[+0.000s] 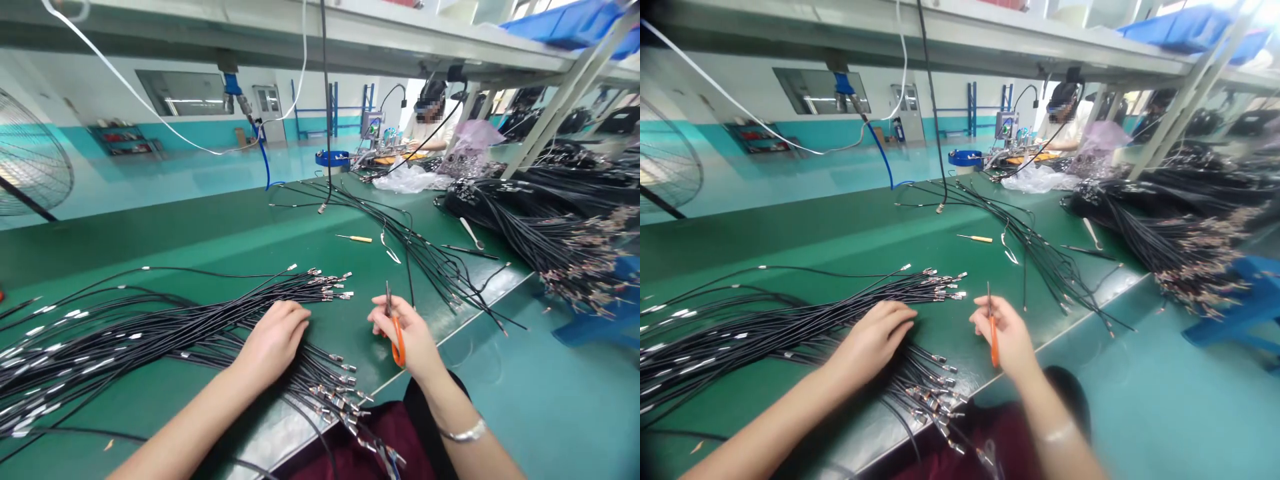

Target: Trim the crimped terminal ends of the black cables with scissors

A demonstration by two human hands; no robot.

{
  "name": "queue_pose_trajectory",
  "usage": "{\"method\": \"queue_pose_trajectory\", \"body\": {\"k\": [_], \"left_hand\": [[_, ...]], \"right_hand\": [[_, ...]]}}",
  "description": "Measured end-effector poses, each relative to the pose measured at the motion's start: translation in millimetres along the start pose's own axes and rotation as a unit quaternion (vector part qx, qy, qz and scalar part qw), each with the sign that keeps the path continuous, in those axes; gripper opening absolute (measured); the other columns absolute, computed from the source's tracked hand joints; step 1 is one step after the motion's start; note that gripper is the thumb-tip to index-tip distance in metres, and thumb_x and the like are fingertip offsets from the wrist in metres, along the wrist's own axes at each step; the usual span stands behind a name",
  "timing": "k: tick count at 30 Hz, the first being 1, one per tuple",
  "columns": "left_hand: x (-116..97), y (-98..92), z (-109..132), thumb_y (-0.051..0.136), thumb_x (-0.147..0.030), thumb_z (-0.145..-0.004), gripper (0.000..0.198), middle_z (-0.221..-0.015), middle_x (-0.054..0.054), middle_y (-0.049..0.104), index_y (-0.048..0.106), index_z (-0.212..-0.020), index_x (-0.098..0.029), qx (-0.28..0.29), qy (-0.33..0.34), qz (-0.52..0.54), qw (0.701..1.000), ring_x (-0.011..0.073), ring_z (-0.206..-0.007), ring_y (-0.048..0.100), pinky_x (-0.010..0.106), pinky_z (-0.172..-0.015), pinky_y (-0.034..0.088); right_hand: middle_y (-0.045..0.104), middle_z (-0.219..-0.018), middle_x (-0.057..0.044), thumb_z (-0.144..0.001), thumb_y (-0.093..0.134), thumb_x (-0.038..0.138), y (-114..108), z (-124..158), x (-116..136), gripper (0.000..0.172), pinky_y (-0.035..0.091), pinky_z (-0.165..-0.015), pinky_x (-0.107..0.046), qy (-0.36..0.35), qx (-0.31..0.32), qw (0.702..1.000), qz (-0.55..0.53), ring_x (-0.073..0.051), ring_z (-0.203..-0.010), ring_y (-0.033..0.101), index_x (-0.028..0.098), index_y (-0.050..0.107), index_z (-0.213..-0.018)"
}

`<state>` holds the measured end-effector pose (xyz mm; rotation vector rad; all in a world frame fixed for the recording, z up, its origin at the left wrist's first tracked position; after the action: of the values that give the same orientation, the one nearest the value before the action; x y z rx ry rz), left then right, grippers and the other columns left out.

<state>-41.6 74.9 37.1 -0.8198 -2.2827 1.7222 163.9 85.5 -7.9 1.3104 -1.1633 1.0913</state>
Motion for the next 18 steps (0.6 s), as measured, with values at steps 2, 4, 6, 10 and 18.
{"method": "queue_pose_trajectory", "body": {"k": [2,4,6,10,18], "left_hand": [[12,10.9,-20,0.046,-0.018,-0.089,0.022,-0.094,0.01,0.065,0.066,-0.099,-0.016,0.004,-0.008,-0.018,1.0,0.0223,-0.09,0.057,0.037,-0.083,0.048],[22,21.3,-33,0.046,-0.018,-0.089,0.021,-0.089,0.01,0.064,0.066,-0.094,-0.015,0.006,-0.015,-0.03,0.999,0.0231,-0.086,0.055,0.039,-0.081,0.047],[26,28.1,-41,0.045,-0.019,-0.089,0.022,-0.084,0.01,0.063,0.066,-0.088,-0.015,0.007,-0.021,-0.036,0.999,0.0234,-0.083,0.053,0.04,-0.08,0.045],[23,28.1,-42,0.046,-0.02,-0.089,0.021,-0.081,0.009,0.061,0.064,-0.08,-0.017,0.015,-0.022,-0.02,0.999,0.0229,-0.082,0.052,0.038,-0.078,0.042],[9,-1.3,-4,0.041,-0.024,-0.092,0.023,-0.095,0.005,0.066,0.06,-0.106,-0.022,-0.011,-0.059,0.101,0.993,0.018,-0.089,0.059,0.032,-0.081,0.047]], "right_hand": [[0.06,-0.071,-0.001,-0.075,0.069,0.044,2,-5,-13,0.037,0.048,-0.061,-0.029,0.016,-0.003,1.0,-0.011,-0.013,-0.059,0.054,0.018,0.058,-0.099],[0.06,-0.069,-0.001,-0.076,0.068,0.044,2,-5,-20,0.039,0.047,-0.059,-0.028,0.021,-0.004,1.0,-0.015,-0.012,-0.057,0.053,0.017,0.058,-0.101],[0.06,-0.069,0.0,-0.076,0.068,0.044,0,-4,-23,0.038,0.046,-0.059,-0.027,0.023,-0.004,1.0,-0.019,-0.012,-0.056,0.053,0.017,0.058,-0.101],[0.06,-0.069,0.0,-0.077,0.068,0.043,-4,0,-21,0.036,0.045,-0.059,-0.027,0.027,-0.005,0.999,-0.023,-0.011,-0.056,0.053,0.017,0.058,-0.101],[0.06,-0.072,0.001,-0.071,0.072,0.041,-7,-2,-21,0.037,0.047,-0.062,-0.028,0.02,-0.018,0.999,-0.02,-0.012,-0.06,0.055,0.019,0.059,-0.098]]}}
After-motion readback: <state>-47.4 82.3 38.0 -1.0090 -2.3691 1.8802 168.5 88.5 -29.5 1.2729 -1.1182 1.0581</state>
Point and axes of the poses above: each hand's wrist, its own z-axis away from the middle knuckle, its own y-axis out of the palm, x = y × z, the point moved 9 cm from there along -z, towards the middle knuckle
